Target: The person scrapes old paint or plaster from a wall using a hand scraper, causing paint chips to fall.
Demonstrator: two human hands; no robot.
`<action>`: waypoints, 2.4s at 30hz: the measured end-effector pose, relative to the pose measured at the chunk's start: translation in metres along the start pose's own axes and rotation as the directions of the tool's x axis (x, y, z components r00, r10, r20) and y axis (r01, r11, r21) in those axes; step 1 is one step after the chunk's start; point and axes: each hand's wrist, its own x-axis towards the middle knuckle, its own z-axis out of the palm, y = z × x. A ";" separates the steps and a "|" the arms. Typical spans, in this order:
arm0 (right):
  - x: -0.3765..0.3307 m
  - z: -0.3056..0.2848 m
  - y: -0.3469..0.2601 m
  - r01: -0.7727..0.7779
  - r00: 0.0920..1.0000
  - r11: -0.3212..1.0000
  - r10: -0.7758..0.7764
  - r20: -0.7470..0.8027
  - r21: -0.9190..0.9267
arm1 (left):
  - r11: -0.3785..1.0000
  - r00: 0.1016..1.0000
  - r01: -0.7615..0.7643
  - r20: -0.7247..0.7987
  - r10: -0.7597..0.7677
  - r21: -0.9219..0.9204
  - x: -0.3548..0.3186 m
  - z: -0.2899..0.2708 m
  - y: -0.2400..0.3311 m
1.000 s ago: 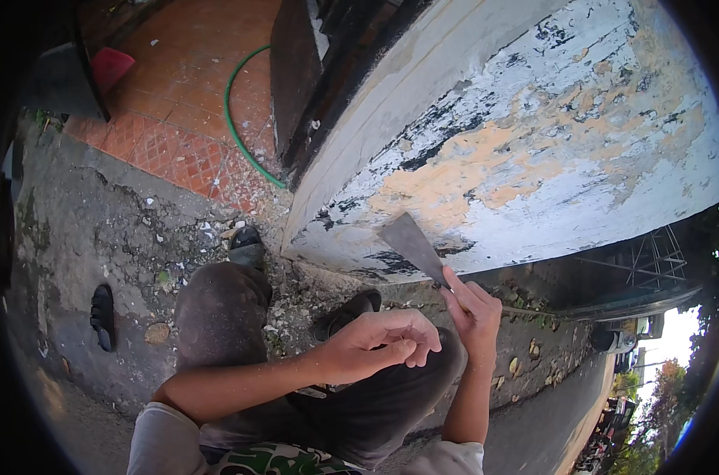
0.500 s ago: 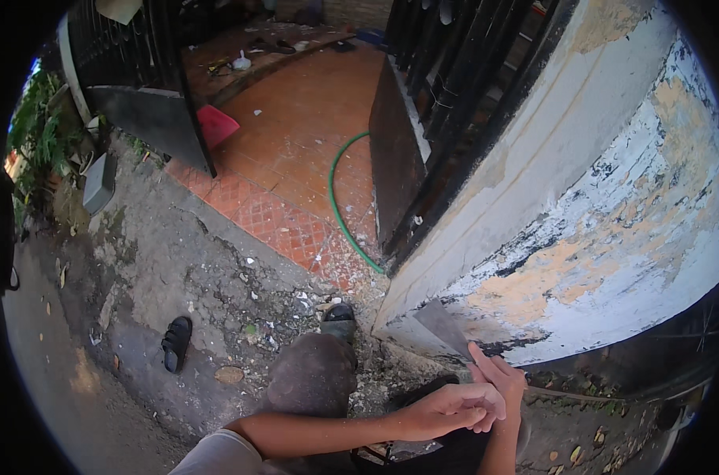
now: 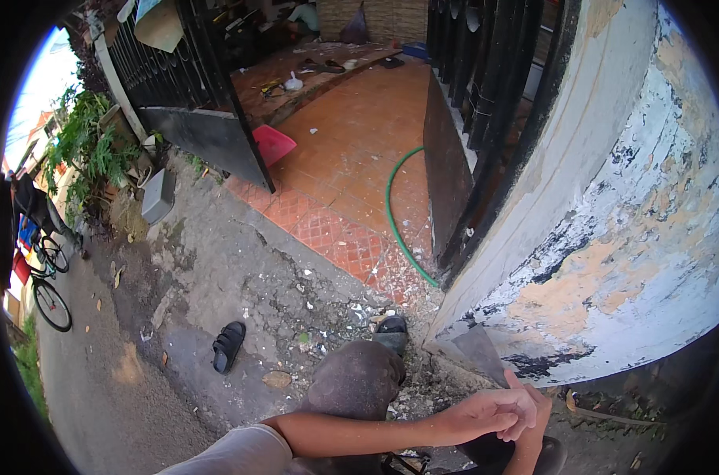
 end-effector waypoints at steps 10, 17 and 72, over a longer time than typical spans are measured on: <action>0.012 -0.022 -0.068 0.089 0.994 0.991 -0.095 -0.052 -0.101 | 0.998 0.998 0.065 -0.017 -0.065 -0.008 -0.004 0.004 0.004; 0.019 -0.040 -0.074 0.059 0.998 0.973 -0.060 0.002 -0.224 | 0.992 0.996 0.091 -0.007 -0.092 -0.089 0.001 0.007 0.008; -0.023 -0.086 -0.057 -0.155 0.988 0.912 0.142 -0.063 -0.380 | 0.971 0.992 0.104 0.044 -0.115 0.213 -0.008 0.016 0.023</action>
